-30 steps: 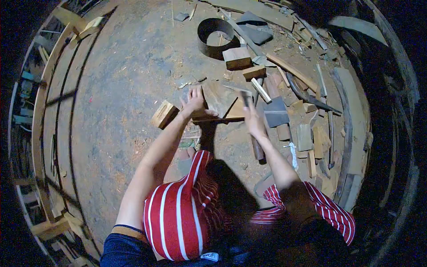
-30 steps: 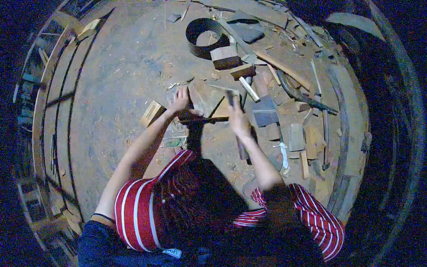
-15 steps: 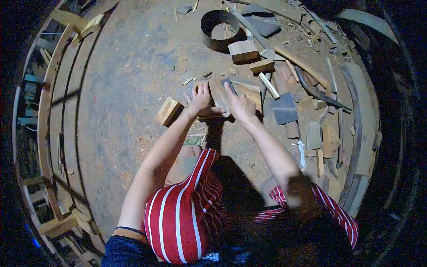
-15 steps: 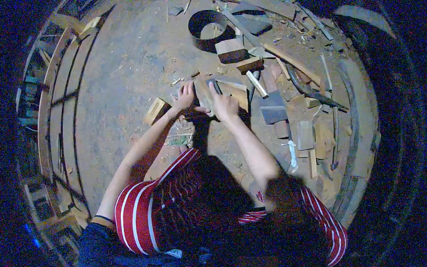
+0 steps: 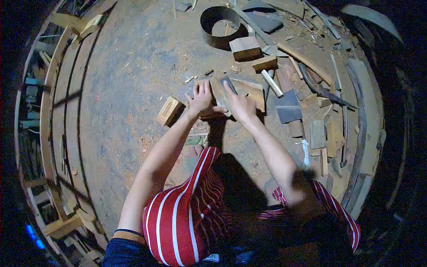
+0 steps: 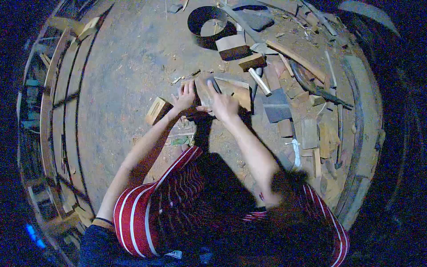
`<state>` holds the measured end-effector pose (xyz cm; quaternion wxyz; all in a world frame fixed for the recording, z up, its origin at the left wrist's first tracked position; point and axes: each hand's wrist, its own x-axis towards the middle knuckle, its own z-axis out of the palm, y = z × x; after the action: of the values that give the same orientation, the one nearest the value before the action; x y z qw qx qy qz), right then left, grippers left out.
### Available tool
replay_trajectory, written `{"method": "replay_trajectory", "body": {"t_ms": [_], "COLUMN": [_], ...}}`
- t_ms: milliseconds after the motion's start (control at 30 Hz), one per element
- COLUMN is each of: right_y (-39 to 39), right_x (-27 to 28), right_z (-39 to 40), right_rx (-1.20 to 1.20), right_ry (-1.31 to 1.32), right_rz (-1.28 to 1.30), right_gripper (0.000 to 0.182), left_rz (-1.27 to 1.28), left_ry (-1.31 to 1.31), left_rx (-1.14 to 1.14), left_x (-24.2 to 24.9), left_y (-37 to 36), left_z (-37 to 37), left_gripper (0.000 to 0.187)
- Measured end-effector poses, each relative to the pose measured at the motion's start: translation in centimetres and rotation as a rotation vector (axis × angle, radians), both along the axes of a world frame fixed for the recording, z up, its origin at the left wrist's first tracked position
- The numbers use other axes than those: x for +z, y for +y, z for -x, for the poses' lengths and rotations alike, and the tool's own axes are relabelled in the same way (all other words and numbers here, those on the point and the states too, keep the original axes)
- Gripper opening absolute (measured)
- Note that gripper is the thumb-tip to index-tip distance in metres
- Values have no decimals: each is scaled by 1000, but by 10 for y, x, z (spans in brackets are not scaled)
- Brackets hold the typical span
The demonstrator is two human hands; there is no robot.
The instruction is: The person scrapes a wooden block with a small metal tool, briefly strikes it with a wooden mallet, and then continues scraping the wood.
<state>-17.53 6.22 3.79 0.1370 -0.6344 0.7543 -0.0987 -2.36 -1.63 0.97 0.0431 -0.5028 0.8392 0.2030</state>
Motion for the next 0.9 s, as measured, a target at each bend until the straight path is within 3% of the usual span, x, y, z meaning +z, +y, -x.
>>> {"method": "replay_trajectory", "body": {"t_ms": [133, 333, 467, 700, 900], "right_y": [-43, 50, 58, 2, 85], "right_x": [-14, 2, 4, -14, 3], "right_z": [-1, 0, -1, 3, 5], "right_rx": [5, -25, -39, -2, -39], "right_ry": [31, -42, -33, 5, 11], "right_rz": [39, -87, -146, 108, -115], "right_gripper": [53, 54, 58, 55, 61], "left_rz": [-66, -115, -76, -39, -73], "left_ry": [-51, -112, -79, -75, -78], "left_rx": [23, 11, -4, 3, 71], "left_x": [-4, 21, 0, 2, -3], "left_y": [-10, 0, -5, -5, -4], "left_z": [0, 4, 2, 3, -1], "left_gripper": [141, 145, 144, 129, 120]}}
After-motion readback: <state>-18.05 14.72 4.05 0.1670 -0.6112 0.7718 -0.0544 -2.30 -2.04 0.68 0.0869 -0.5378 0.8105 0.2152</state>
